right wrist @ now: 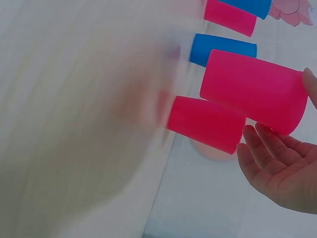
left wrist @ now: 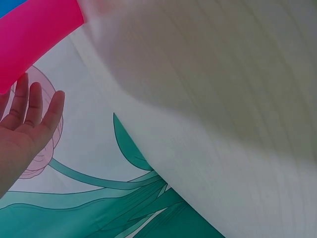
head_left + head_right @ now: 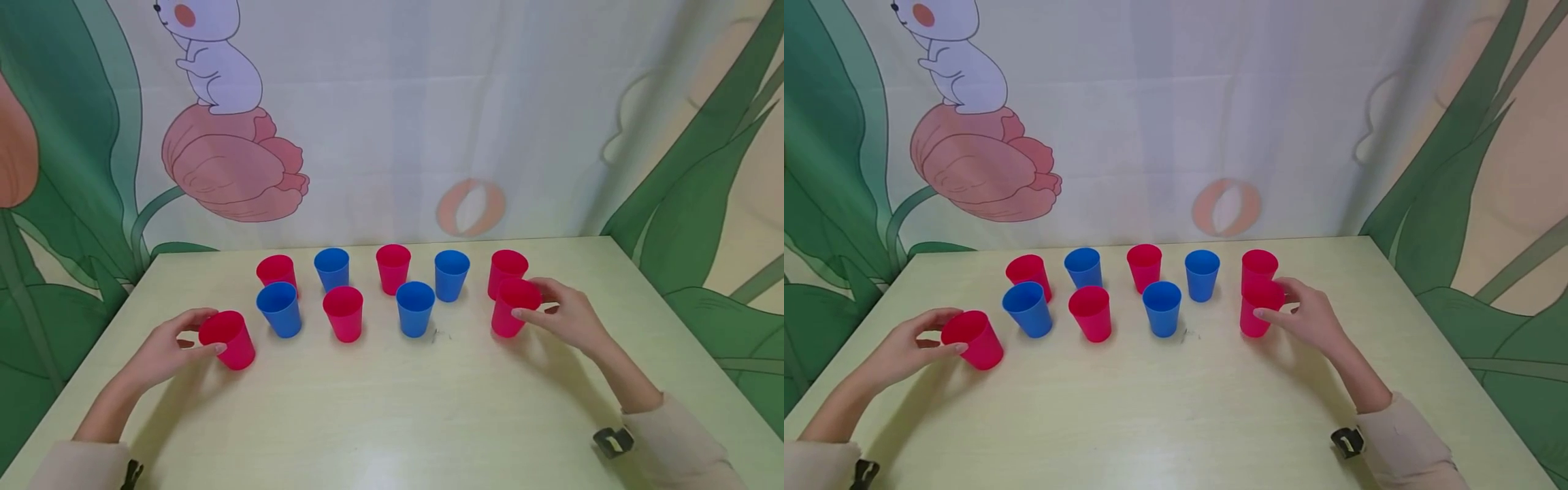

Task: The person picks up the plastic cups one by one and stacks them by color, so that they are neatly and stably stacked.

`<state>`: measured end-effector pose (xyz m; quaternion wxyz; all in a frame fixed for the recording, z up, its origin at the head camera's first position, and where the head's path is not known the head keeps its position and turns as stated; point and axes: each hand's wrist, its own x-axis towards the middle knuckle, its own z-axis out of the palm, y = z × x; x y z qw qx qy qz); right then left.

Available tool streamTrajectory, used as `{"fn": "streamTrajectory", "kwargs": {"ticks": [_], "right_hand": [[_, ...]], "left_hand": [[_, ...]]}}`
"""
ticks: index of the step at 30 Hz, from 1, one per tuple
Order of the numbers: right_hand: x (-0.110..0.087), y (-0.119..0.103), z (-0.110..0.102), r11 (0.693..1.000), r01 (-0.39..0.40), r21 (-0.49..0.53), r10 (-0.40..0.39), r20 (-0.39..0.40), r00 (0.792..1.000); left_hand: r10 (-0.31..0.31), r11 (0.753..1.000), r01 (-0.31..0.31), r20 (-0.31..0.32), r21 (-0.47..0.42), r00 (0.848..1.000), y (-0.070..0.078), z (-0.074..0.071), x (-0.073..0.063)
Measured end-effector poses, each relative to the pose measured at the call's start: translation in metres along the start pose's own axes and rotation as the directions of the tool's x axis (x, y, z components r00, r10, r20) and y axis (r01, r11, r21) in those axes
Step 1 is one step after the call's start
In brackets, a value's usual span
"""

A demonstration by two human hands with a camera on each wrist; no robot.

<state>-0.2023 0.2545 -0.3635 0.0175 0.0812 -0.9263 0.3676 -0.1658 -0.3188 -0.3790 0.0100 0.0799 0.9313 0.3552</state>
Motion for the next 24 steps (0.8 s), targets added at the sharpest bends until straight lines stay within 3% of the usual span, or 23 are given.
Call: {"fn": "streamTrajectory", "kwargs": {"ticks": [15,24], "right_hand": [[-0.006,-0.035,-0.002,0.997,0.022,0.069,-0.021,-0.009,1.0],[-0.007,-0.055,0.006,0.987,0.12,0.108,-0.118,-0.02,0.993]], "left_hand": [[-0.012,1.0,0.012,0.004,-0.005,1.0,-0.001,0.0,0.002],[-0.015,1.0,0.015,-0.011,-0.009,1.0,-0.002,0.002,0.002]]}}
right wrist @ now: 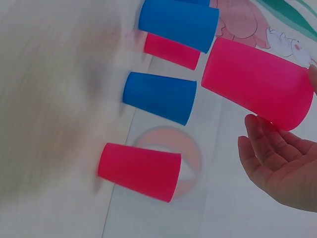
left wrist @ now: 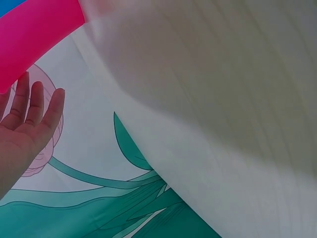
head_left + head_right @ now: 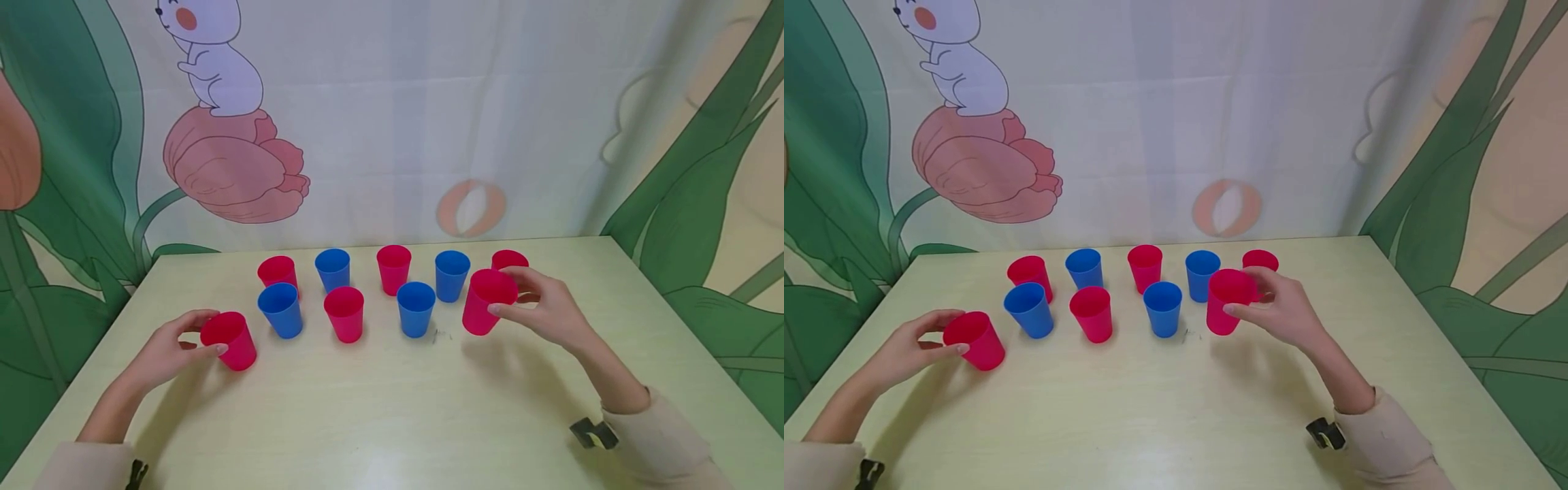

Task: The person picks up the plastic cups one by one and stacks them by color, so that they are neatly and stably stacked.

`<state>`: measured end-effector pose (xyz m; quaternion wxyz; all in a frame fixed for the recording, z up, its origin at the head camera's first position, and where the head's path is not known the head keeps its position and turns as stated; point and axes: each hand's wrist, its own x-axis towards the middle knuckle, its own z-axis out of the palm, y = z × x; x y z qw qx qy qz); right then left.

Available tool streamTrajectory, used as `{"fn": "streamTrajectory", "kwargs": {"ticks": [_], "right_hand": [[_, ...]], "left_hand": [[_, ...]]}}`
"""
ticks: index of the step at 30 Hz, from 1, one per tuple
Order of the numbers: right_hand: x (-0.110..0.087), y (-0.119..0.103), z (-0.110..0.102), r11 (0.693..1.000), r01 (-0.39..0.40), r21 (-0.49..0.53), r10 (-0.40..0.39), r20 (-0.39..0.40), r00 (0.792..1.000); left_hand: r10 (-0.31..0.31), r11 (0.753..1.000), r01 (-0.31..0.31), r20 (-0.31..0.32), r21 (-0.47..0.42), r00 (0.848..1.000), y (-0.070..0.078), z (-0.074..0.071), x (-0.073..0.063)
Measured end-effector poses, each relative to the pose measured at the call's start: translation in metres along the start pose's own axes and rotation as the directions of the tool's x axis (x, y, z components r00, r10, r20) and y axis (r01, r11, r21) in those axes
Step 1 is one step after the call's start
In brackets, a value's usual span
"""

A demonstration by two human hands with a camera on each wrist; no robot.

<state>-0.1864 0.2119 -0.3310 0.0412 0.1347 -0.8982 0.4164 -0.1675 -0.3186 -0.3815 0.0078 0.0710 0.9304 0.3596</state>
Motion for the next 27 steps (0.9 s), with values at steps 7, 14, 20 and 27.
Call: {"fn": "streamTrajectory", "kwargs": {"ticks": [7,14,20,27], "right_hand": [[0.003,-0.013,0.007,0.999,0.018,0.05,-0.019,0.017,1.0],[0.008,-0.023,0.014,0.995,0.061,0.082,-0.063,0.017,0.998],[0.011,-0.031,0.022,0.991,0.087,0.103,-0.09,0.02,0.996],[0.017,-0.043,0.033,0.982,0.138,0.129,-0.142,0.027,0.989]], "left_hand": [[0.025,1.0,-0.025,-0.004,-0.011,1.0,0.0,0.0,-0.002],[0.033,0.999,-0.033,-0.014,-0.001,0.999,-0.001,-0.001,-0.002],[0.004,1.0,-0.004,-0.005,-0.005,1.0,0.002,-0.002,-0.001],[-0.014,1.0,0.014,-0.003,-0.016,1.0,0.003,-0.001,-0.002]]}}
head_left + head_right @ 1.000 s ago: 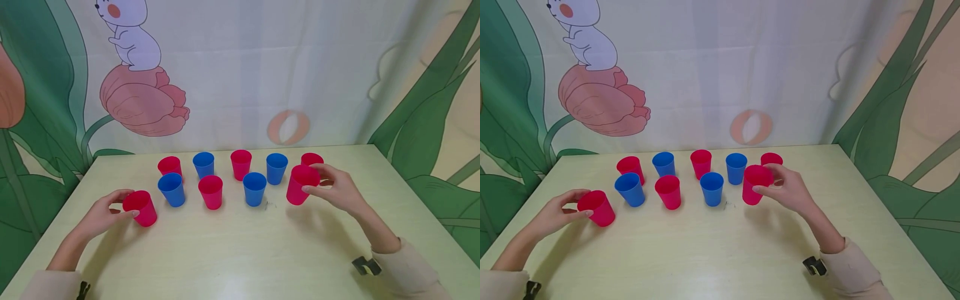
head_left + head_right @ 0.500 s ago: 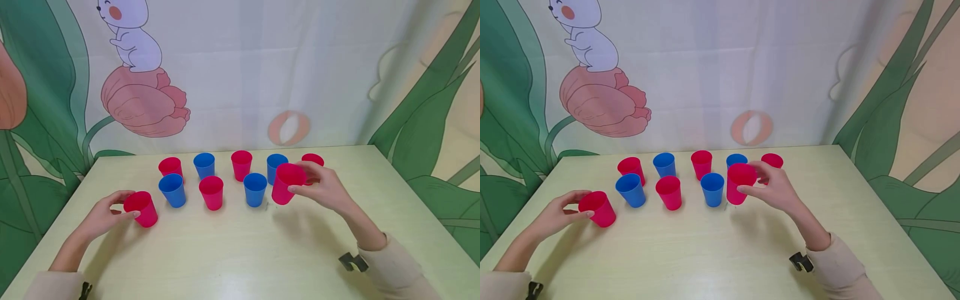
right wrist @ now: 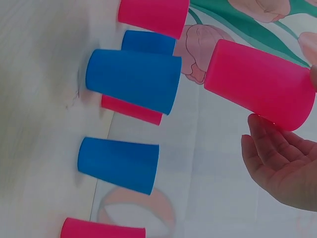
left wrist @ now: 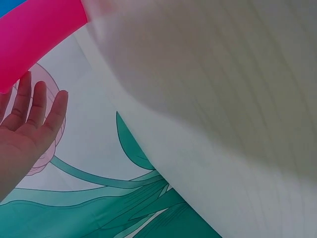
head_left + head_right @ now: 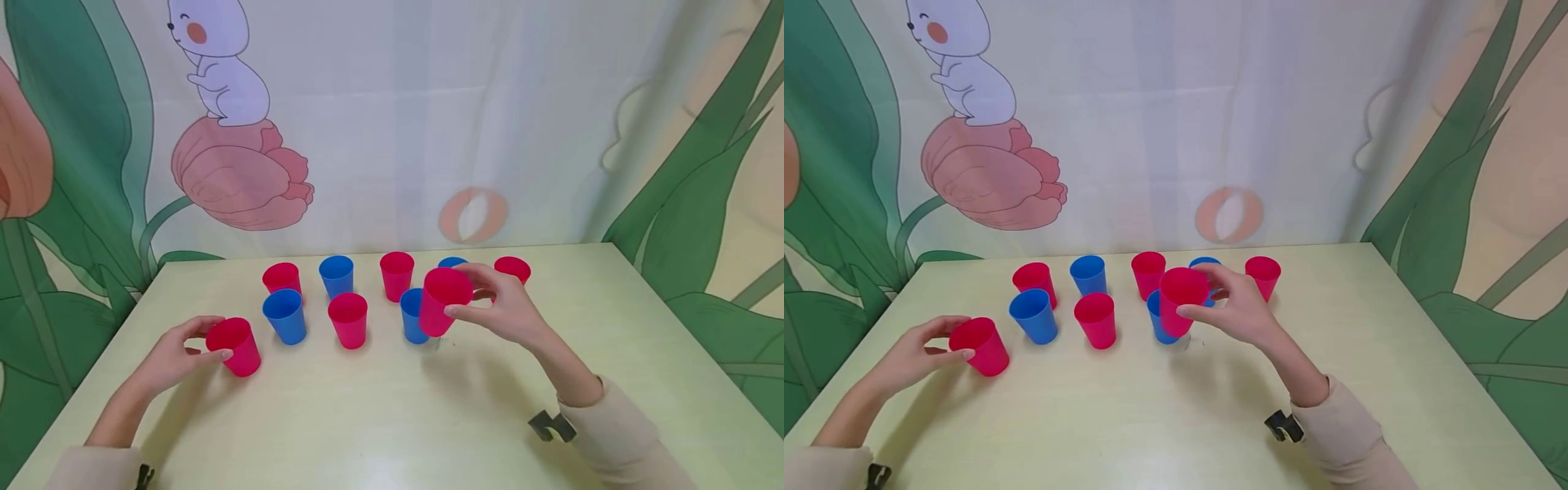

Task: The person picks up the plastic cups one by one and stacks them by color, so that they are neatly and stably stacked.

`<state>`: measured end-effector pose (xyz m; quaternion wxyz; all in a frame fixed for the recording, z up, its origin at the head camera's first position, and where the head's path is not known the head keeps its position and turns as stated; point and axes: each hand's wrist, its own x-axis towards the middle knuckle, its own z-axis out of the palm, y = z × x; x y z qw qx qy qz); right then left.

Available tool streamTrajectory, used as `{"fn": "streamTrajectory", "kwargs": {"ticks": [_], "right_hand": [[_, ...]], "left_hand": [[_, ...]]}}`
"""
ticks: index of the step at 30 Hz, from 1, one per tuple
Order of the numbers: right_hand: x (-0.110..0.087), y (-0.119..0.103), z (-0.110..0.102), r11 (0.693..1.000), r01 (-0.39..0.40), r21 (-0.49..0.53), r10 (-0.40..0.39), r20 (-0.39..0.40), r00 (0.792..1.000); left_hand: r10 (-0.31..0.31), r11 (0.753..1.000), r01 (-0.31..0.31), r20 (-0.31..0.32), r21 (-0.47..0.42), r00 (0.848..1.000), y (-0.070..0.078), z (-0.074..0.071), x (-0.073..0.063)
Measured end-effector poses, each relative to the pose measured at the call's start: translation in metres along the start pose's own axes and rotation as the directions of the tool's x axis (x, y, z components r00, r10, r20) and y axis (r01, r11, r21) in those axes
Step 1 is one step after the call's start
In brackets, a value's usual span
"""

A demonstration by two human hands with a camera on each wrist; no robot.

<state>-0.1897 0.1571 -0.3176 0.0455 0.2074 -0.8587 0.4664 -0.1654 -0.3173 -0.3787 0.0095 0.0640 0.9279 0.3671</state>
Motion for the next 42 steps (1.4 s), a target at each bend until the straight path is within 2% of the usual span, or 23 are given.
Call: {"fn": "streamTrajectory", "kwargs": {"ticks": [8,23,34,42], "right_hand": [[0.013,-0.008,0.018,0.995,0.075,0.06,-0.077,0.028,0.997],[0.032,-0.027,0.041,0.988,0.12,0.092,-0.128,0.092,0.988],[0.043,-0.039,0.054,0.985,0.135,0.106,-0.147,0.122,0.981],[0.049,-0.047,0.062,0.989,0.106,0.101,-0.12,0.145,0.982]], "left_hand": [[-0.013,1.0,0.013,0.0,-0.005,1.0,0.0,0.002,0.0],[-0.015,1.0,0.015,-0.019,-0.007,1.0,-0.001,0.003,0.001],[-0.021,1.0,0.021,-0.006,-0.009,1.0,0.0,0.002,0.0],[-0.022,1.0,0.022,-0.006,-0.016,1.0,0.0,0.001,0.0]]}}
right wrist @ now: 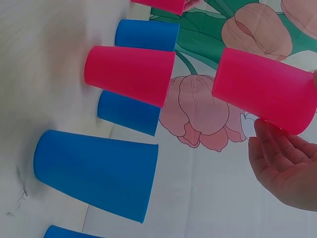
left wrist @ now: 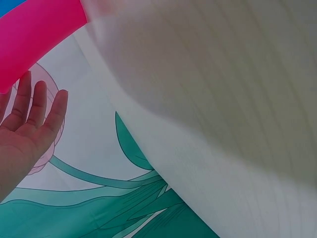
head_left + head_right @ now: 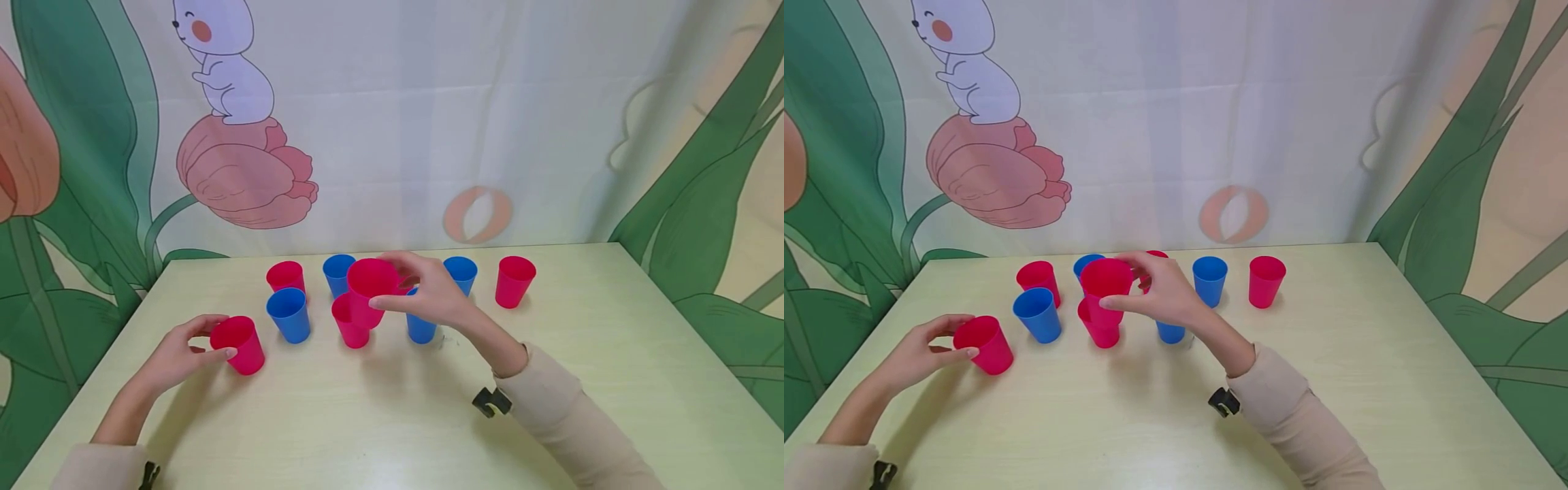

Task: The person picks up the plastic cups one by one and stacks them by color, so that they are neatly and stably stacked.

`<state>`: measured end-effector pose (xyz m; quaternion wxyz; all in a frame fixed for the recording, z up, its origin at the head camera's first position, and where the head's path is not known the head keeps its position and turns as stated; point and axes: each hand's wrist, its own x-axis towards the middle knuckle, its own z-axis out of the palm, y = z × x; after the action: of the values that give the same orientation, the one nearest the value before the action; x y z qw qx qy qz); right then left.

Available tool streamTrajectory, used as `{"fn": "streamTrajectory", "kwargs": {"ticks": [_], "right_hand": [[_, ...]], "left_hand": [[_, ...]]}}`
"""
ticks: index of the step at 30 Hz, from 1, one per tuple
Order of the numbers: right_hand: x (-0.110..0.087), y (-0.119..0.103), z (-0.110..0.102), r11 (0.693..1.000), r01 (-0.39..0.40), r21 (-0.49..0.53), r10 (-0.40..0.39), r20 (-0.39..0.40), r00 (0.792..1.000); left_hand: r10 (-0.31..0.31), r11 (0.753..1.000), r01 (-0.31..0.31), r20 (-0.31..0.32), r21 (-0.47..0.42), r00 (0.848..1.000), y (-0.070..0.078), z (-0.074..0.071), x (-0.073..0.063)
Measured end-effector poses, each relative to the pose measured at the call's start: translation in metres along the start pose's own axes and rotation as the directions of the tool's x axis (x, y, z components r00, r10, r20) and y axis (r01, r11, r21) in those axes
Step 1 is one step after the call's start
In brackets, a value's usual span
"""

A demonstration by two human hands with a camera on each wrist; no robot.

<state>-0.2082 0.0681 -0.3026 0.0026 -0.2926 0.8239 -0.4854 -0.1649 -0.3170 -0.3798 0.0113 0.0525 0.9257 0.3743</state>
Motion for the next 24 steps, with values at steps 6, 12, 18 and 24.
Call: {"fn": "streamTrajectory", "kwargs": {"ticks": [6,12,18,24], "right_hand": [[0.007,-0.005,0.007,1.0,0.01,0.022,-0.011,0.01,1.0],[0.015,-0.008,0.017,0.999,0.037,0.025,-0.037,0.011,0.999],[0.022,-0.012,0.028,0.999,0.044,0.018,-0.045,0.034,0.998],[0.03,-0.017,0.039,0.996,0.087,0.014,-0.088,0.054,0.995]], "left_hand": [[-0.005,1.0,0.005,0.002,-0.004,1.0,-0.002,-0.001,-0.001],[0.001,1.0,-0.001,0.003,-0.007,1.0,-0.003,-0.001,-0.001],[-0.007,1.0,0.007,0.003,-0.009,1.0,-0.003,-0.001,0.0],[-0.007,1.0,0.007,0.006,-0.002,1.0,-0.002,-0.001,0.001]]}}
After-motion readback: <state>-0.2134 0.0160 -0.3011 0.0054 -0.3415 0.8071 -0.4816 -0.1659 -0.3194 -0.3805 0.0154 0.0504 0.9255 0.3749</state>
